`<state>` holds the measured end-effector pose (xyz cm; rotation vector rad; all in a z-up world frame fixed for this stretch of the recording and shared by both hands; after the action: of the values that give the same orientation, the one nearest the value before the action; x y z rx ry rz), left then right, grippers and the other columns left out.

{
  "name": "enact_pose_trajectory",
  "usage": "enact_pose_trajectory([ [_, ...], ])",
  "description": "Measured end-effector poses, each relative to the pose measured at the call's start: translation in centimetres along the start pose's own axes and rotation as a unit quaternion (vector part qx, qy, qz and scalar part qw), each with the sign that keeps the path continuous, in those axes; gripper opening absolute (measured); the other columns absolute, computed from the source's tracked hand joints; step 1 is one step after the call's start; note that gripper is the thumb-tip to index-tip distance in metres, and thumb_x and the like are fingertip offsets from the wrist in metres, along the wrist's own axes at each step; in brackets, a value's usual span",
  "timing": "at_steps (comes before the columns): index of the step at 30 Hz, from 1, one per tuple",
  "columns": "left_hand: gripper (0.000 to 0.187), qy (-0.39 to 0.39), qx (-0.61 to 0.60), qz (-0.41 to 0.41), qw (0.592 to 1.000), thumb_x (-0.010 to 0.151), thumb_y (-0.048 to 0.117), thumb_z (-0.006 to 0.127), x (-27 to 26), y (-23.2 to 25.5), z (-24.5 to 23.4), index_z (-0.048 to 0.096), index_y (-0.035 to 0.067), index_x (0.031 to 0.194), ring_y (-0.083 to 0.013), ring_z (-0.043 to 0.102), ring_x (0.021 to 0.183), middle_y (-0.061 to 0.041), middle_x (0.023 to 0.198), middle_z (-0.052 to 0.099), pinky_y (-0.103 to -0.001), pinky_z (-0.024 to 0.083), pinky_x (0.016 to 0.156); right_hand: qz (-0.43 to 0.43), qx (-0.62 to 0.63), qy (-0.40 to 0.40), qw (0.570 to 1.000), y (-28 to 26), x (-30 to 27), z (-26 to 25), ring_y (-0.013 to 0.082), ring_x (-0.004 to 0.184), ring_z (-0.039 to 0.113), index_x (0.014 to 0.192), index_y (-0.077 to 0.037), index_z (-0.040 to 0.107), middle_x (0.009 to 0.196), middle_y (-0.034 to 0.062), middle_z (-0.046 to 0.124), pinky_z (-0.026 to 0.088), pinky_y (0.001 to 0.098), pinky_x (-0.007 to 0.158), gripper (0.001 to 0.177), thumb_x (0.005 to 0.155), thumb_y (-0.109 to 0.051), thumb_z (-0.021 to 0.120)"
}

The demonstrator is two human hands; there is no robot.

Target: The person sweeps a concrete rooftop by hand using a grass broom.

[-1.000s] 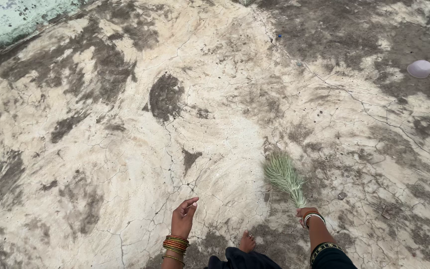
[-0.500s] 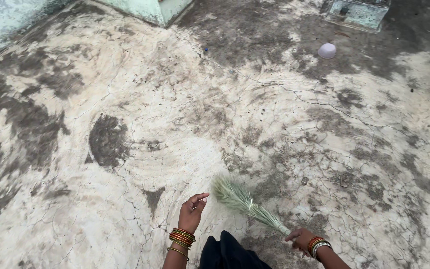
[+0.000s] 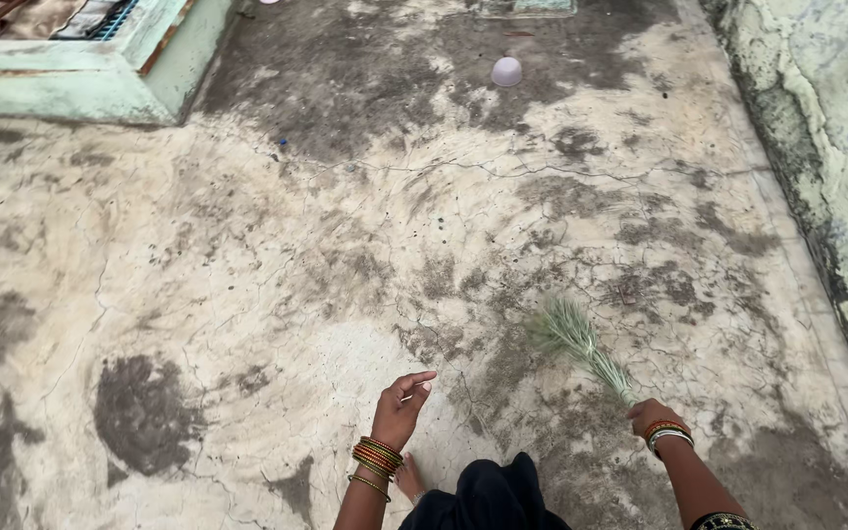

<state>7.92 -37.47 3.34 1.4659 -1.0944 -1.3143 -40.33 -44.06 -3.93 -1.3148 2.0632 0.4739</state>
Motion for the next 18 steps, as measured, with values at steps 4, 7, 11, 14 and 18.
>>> enact_pose_trajectory([
  [4, 0.028, -0.067, -0.006, 0.035, 0.997, 0.096, 0.018, 0.064, 4.0, 1.3, -2.2, 0.074, 0.010, 0.121, -0.0129, 0.069, 0.108, -0.002, 0.126, 0.072, -0.030, 0.054, 0.094, 0.056, 0.133, 0.040, 0.989, -2.0, -4.4, 1.2, 0.0282, 0.090, 0.078, 0.154, -0.033, 0.049, 0.117, 0.0149, 0.076, 0.061, 0.0430, 0.084, 0.067, 0.092, -0.014, 0.064],
  [7, 0.028, -0.093, 0.033, 0.039, 0.994, 0.096, 0.017, 0.064, 6.0, 1.6, -4.7, 0.075, 0.010, 0.121, -0.0143, 0.069, 0.109, -0.005, 0.122, 0.076, -0.031, 0.053, 0.095, 0.143, 0.279, 0.109, 0.943, -1.3, -7.4, 4.0, 0.0364, 0.080, 0.076, 0.165, -0.023, 0.024, 0.106, 0.0238, 0.076, 0.061, 0.0503, 0.074, 0.092, 0.086, -0.012, 0.069],
  [11, 0.028, -0.124, 0.042, 0.065, 0.989, 0.097, 0.015, 0.063, 8.6, 2.2, -7.3, 0.074, 0.009, 0.121, -0.0152, 0.070, 0.109, -0.006, 0.120, 0.077, -0.032, 0.053, 0.097, 0.259, 0.312, 0.127, 0.905, -0.5, -9.1, 10.2, 0.0314, 0.076, 0.075, 0.128, -0.001, 0.062, 0.100, 0.0230, 0.077, 0.059, 0.0481, 0.067, 0.046, 0.088, -0.021, 0.072],
  [14, 0.028, -0.144, 0.029, 0.084, 0.985, 0.097, 0.014, 0.062, 10.0, 2.6, -8.3, 0.073, 0.008, 0.122, -0.0146, 0.070, 0.112, -0.006, 0.122, 0.076, -0.031, 0.052, 0.098, 0.328, 0.287, 0.021, 0.900, -0.3, -8.0, 15.7, 0.0276, 0.074, 0.074, 0.118, -0.005, 0.067, 0.094, 0.0166, 0.075, 0.057, 0.0458, 0.063, 0.033, 0.093, -0.026, 0.067],
  [18, 0.030, -0.166, 0.012, 0.074, 0.983, 0.098, 0.015, 0.061, 11.3, 3.4, -8.9, 0.073, 0.008, 0.125, -0.0144, 0.068, 0.112, -0.006, 0.121, 0.076, -0.031, 0.051, 0.100, 0.308, 0.464, -0.073, 0.827, -2.2, -4.2, 19.4, 0.0224, 0.064, 0.053, 0.095, 0.001, 0.078, 0.081, 0.0133, 0.066, 0.050, 0.0431, 0.059, 0.021, 0.094, -0.019, 0.072],
])
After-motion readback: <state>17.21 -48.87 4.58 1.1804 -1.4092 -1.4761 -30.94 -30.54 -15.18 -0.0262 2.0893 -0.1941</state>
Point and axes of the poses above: each hand's wrist, its own x-axis towards the middle knuckle, its own z-axis out of the palm, y = z × x, the point moved 2 cm from there along x, towards the middle knuckle
